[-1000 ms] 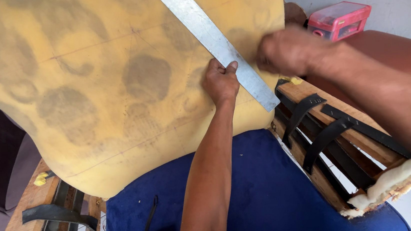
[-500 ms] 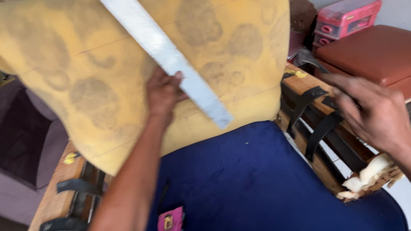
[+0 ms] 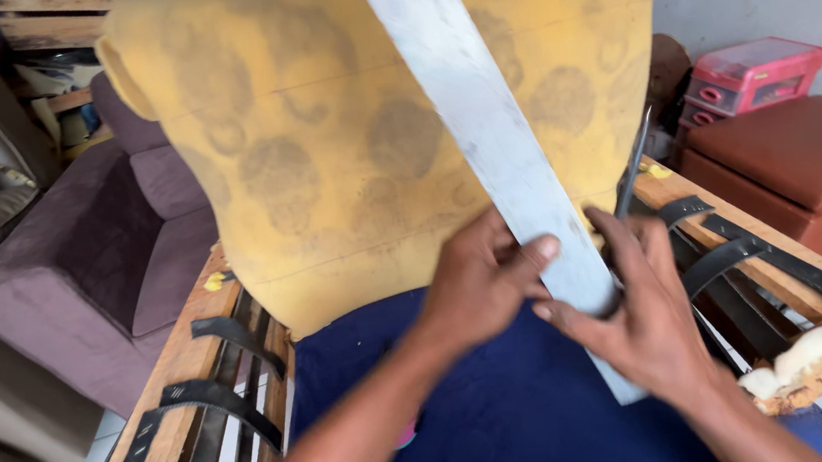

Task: The person measures a yellow foam cushion backrest with a tape measure and a steel straightedge, then marks guide lines on the foam with a marker. They reposition the cushion and the straightedge repeatedly to take measurements and draw marks along different edges and across the foam surface.

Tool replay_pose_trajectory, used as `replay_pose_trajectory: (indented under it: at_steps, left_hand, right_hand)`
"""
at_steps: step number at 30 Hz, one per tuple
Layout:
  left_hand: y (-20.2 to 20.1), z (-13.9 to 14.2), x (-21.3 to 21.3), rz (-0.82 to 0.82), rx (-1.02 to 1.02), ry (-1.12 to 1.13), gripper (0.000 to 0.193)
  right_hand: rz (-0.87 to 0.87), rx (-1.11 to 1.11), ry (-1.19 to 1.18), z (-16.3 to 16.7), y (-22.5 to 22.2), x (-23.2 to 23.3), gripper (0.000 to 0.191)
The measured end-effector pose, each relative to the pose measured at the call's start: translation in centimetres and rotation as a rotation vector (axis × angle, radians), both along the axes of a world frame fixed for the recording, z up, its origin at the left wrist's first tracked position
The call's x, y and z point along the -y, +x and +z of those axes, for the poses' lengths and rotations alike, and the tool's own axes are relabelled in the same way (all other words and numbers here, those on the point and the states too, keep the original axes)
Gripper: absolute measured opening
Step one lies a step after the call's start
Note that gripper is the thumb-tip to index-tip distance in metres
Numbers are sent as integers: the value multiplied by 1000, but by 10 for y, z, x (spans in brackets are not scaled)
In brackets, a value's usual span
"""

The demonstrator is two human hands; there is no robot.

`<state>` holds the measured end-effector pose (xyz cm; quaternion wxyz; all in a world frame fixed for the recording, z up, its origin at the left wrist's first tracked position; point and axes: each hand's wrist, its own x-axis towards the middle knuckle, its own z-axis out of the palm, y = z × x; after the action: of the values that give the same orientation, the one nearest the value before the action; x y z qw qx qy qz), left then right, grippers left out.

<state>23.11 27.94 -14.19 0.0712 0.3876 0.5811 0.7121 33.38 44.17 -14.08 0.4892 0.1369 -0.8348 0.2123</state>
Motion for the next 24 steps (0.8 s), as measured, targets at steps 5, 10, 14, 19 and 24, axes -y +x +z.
replay_pose_trajectory:
  at_steps: [5,10,14,19,24]
  left_hand:
    - [22,-5,27,-126,111,-138,32]
    - [29,-27,63,108,-38,-293,35]
    - [46,-53,115,489,-472,-831,40]
    - [66,-85,157,393,-210,-1345,76]
    - [48,-108,155,591,32,-1052,63]
  right_hand:
    - [-87,179,-58,-45,31,-1,76]
    - [-82,332,-60,-90,41,-32,71]
    - [-203,315,24,-111,51,-44,70]
    - [-315,49,-41,-107,73,-78,70]
    - [-554,57,-143,-105,93,-126,67]
